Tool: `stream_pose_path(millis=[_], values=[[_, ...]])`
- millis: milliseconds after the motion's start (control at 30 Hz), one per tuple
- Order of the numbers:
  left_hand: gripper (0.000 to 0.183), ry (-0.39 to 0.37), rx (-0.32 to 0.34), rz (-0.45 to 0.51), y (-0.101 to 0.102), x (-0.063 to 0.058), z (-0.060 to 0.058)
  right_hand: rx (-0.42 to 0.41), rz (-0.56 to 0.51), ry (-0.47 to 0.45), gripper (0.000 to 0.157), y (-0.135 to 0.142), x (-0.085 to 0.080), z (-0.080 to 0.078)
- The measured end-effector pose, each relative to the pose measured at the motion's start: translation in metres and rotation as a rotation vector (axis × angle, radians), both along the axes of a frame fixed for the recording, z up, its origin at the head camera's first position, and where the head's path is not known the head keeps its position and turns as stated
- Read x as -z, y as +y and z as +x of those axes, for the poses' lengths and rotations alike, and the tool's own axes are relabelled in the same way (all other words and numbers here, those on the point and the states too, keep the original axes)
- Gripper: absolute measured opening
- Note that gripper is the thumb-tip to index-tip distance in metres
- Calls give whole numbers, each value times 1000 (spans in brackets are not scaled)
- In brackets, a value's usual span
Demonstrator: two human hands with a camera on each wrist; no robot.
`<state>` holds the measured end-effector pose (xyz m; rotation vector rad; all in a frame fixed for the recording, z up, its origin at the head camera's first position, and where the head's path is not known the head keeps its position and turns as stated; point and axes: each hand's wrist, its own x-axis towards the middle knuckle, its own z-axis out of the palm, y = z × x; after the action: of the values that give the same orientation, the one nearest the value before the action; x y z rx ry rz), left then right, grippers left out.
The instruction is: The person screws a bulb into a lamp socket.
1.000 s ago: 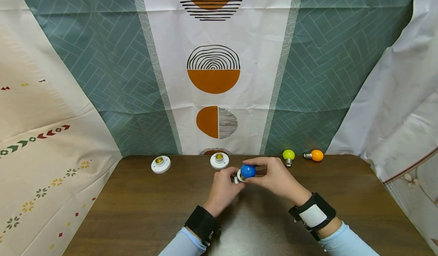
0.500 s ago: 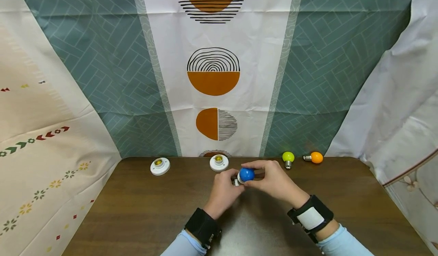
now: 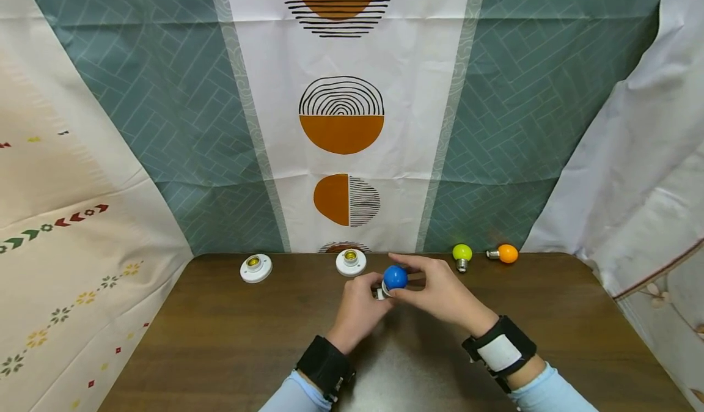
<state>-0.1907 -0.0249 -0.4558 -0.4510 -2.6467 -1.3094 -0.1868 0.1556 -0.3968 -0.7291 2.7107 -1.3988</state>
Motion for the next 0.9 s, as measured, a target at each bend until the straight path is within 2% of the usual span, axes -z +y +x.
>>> stream_pose_path(millis=[167, 433, 633, 900], values=[[31, -6, 12, 13, 2, 2, 1, -16, -27, -2, 59, 4, 1, 1], [32, -20, 18, 28, 2, -1, -1, -54, -71, -89, 50, 4, 0, -2], [32, -14, -3, 18, 1, -2, -2, -11, -91, -103, 43, -2, -3, 1], [25, -13, -17, 5, 1, 0, -3, 94, -102, -55, 37, -14, -23, 17]])
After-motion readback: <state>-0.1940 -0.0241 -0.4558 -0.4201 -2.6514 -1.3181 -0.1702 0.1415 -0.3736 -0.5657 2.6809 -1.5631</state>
